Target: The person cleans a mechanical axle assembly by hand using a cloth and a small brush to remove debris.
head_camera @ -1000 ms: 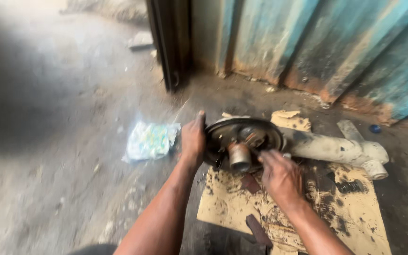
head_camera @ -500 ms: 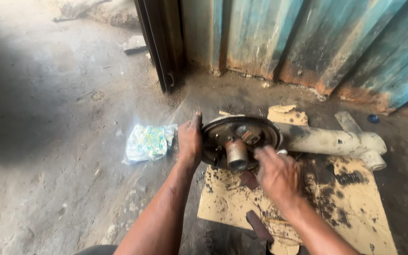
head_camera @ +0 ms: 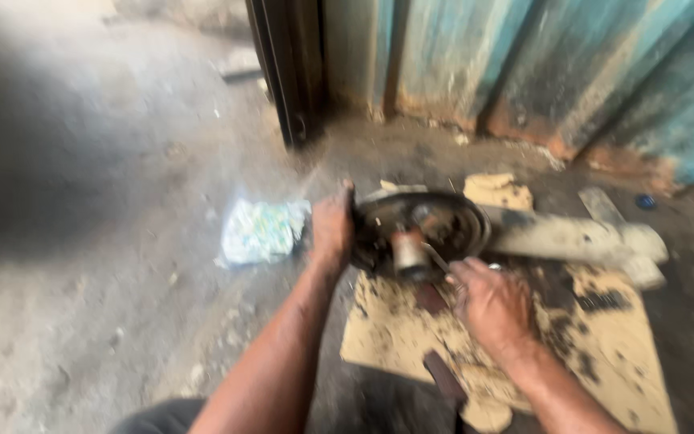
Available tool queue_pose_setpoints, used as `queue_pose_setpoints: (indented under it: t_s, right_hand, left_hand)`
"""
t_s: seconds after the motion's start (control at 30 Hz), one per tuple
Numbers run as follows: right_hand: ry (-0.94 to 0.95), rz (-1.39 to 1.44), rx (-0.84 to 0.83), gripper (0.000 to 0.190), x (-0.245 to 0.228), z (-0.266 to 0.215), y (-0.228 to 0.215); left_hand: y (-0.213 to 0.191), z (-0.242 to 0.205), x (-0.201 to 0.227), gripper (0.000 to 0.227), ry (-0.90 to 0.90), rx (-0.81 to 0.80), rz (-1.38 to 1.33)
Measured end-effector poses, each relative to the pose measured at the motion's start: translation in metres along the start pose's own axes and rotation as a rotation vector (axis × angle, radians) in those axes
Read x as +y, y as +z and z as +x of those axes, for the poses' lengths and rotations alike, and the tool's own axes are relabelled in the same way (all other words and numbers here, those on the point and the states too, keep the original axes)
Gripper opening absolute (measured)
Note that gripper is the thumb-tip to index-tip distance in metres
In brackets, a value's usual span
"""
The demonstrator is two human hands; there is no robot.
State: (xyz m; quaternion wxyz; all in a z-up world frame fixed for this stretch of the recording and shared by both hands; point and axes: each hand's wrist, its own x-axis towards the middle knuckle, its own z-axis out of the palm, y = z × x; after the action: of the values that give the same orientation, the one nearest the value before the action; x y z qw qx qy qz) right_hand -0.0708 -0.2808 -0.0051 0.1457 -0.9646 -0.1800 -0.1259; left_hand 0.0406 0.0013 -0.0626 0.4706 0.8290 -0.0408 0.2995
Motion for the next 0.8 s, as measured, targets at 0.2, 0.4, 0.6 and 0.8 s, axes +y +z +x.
queue_pose_setpoints:
  t_s: [0.2,0.4,0.6,0.8]
  right_hand:
    - [0.430,-0.499,-0.923,0.053,-0.015,-0.012,-0.077]
    - [0.171,-0.146,-1.211,0.047,-0.090,-0.038,-0.050]
    - [-0.040,0.574,-0.995,0.029,-0.047,-0.014,-0.087]
    - [0.613,0.669,-0.270,0.043,-0.037,0.022,-0.063]
  left_hand:
    - [-0.012,-0.003,0.046,0.051,-0.671,0.058,-0.612]
    - [-0.017,-0.002,0.054,0.051,-0.668,0.046,-0.571]
    - [-0.016,-0.003,0.050,0.053,-0.726,0.040,-0.553]
    - [-0.015,-0.005,0.049,0.055,-0.662,0.059,-0.567]
